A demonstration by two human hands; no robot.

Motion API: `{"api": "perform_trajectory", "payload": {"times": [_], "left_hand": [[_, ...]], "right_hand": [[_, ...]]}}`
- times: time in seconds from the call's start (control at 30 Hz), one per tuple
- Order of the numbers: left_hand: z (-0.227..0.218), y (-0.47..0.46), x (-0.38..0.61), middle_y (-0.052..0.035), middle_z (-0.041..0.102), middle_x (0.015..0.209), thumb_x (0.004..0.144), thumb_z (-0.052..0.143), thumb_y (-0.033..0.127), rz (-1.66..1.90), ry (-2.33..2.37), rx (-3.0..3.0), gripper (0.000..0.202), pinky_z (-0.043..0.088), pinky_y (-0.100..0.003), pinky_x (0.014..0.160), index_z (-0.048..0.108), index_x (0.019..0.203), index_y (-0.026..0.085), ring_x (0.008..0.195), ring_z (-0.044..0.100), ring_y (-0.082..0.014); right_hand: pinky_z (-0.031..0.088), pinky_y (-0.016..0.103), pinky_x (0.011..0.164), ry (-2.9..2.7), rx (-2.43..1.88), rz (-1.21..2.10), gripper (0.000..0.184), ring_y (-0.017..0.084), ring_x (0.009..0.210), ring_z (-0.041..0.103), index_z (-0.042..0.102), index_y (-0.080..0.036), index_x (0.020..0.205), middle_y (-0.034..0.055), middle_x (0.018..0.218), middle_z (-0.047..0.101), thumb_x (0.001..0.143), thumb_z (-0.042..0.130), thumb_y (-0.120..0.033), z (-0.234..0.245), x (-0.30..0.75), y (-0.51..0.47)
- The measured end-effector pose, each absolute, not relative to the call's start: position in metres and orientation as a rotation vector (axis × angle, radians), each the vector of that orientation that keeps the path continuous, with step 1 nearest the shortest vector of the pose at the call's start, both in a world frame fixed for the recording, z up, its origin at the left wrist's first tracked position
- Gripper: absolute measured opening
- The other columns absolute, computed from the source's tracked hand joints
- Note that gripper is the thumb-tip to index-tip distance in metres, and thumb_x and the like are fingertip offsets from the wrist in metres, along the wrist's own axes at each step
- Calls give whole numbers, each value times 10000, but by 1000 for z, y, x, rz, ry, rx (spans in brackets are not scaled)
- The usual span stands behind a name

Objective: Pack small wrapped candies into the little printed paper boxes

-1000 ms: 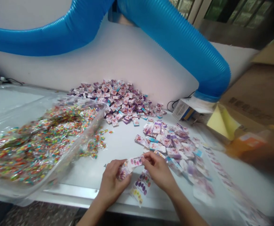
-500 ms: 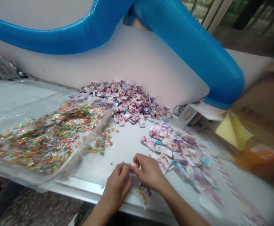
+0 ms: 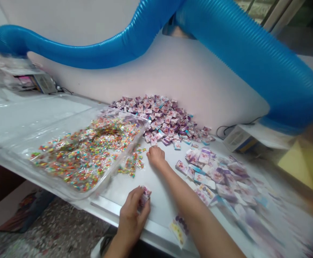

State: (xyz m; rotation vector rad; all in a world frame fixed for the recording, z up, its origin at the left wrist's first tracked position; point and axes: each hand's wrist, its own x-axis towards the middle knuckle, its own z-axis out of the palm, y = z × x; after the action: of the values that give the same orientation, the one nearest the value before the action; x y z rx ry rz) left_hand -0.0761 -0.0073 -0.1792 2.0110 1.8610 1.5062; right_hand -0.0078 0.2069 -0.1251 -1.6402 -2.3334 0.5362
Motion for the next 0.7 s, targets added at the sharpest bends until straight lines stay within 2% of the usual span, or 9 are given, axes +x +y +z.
{"api": "perform_trajectory", "payload": {"times": [0.1,0.17,0.27,0.33,0.43,0.57,0.7], "left_hand": [[-180,-4,-75,-101,650,1017,842,543,197,1509,1867,1997,315,561,-276,795,499,1154,186,944,659,-185],[-182,-2,-73,-102,649,1019,843,540,197,1508,1867,2001,314,563,-278,793,502,1154,185,947,659,-188],[-186,2,-66,-116,646,1046,844,539,206,1513,1858,2037,316,564,-301,805,509,1157,180,982,652,-208],[-187,5,-60,-124,642,1066,844,542,211,1518,1848,2052,318,564,-318,817,515,1159,176,1005,647,-221],[-186,8,-51,-129,640,1081,846,538,212,1513,1826,2064,328,566,-328,818,513,1171,173,1013,645,-227],[-184,8,-40,-123,641,1090,854,521,211,1484,1782,2116,349,571,-346,802,483,1200,187,1007,648,-227],[-187,6,-30,-139,648,1063,843,531,235,1473,1841,2035,428,579,-369,760,414,1246,153,952,666,-240]], "right_hand": [[413,352,856,-2309,-1611,613,209,276,1038,574,685,-81,935,206,1059,644,851,509,-154,-121,5,196],[445,312,797,-2282,-1541,705,228,238,954,612,690,-102,928,154,991,678,880,488,-199,-114,24,178],[470,229,628,-2211,-1393,913,298,153,757,639,670,-159,989,52,885,706,924,435,-330,-103,58,138],[460,214,559,-2015,-1277,1141,286,134,661,624,664,-156,959,35,810,705,891,484,-367,-100,75,108],[467,227,606,-1738,-1222,1286,189,137,653,618,662,-157,849,24,731,693,816,590,-328,-101,88,75],[438,233,650,-1919,-1350,994,124,134,671,607,639,-193,850,-6,713,671,855,560,-289,-103,94,58],[393,254,731,-2274,-1407,473,131,162,836,565,644,-214,837,20,839,628,883,522,-219,-100,99,49]]}}
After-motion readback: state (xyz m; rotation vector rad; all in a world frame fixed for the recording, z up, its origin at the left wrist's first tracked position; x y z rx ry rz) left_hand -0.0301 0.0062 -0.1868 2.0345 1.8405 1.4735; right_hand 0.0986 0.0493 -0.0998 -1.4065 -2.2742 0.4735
